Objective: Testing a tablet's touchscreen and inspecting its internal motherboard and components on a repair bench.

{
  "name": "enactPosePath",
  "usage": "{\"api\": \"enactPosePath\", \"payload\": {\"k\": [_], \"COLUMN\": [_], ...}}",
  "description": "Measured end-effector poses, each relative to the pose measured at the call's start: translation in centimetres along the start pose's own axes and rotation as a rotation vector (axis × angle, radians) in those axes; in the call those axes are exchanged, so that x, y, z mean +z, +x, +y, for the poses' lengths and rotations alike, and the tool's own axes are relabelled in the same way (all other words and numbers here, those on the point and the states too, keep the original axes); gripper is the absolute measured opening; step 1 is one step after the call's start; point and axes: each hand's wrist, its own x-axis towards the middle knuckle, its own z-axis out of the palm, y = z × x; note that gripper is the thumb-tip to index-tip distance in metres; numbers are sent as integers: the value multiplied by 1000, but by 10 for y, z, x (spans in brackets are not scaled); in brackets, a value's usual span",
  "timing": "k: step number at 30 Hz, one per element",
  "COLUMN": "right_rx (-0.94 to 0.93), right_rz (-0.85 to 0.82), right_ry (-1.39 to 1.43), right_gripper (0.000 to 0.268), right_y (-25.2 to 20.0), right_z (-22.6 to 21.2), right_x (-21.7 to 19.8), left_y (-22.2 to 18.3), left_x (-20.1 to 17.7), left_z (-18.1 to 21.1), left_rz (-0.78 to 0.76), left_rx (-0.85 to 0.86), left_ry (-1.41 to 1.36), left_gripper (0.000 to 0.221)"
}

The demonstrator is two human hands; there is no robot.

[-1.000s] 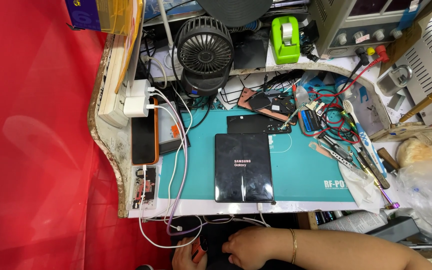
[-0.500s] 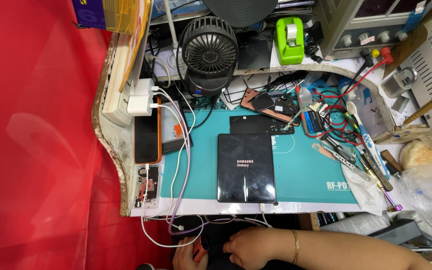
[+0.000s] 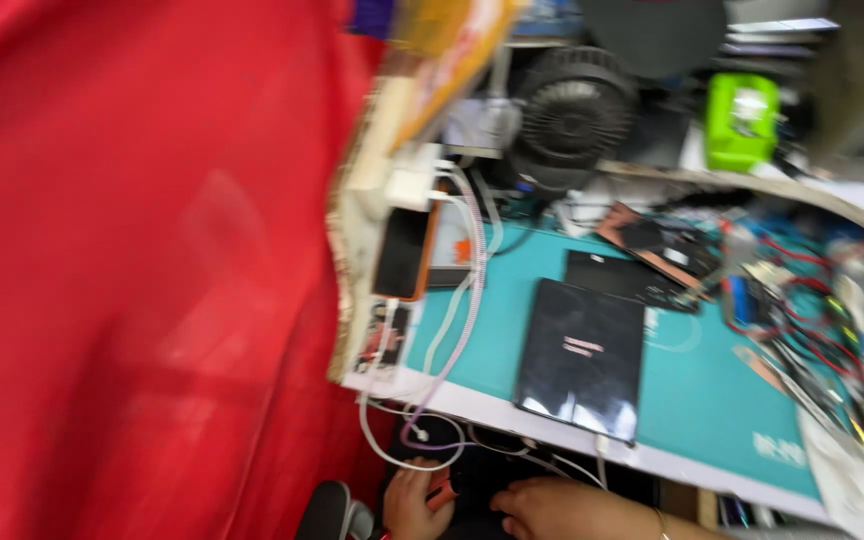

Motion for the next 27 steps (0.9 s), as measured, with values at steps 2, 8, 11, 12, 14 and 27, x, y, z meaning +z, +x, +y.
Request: {"api": "enactPosePath", "payload": {"k": [2,8,11,12,14,27], "right_rx": [-28,17,78,32,-6,16], "right_rz": [-33,-160,-213,-175,-129,7], "right_ry": [-31,-11,31,24,22,69], "right_gripper": [44,53,50,50,50,40], "right_y": [11,31,31,29,19,-22], "right_z": [11,23,20,19,3,-25], "right_x": [5,5,5,4,-6,-25], "left_y": [4,18,17,17,18,-13], "left_x": [-10,-37,-35,-36,-35,34], "left_z": [6,25,23,24,23,-41], "left_rz": [35,-76,-95,-82,-74,-220], "left_rx": [-17,-31,-38,-30,-14,-243], "left_ry": [37,-85,-79,-75,-78,40], "left_gripper": [49,30,34,32,30,41]}}
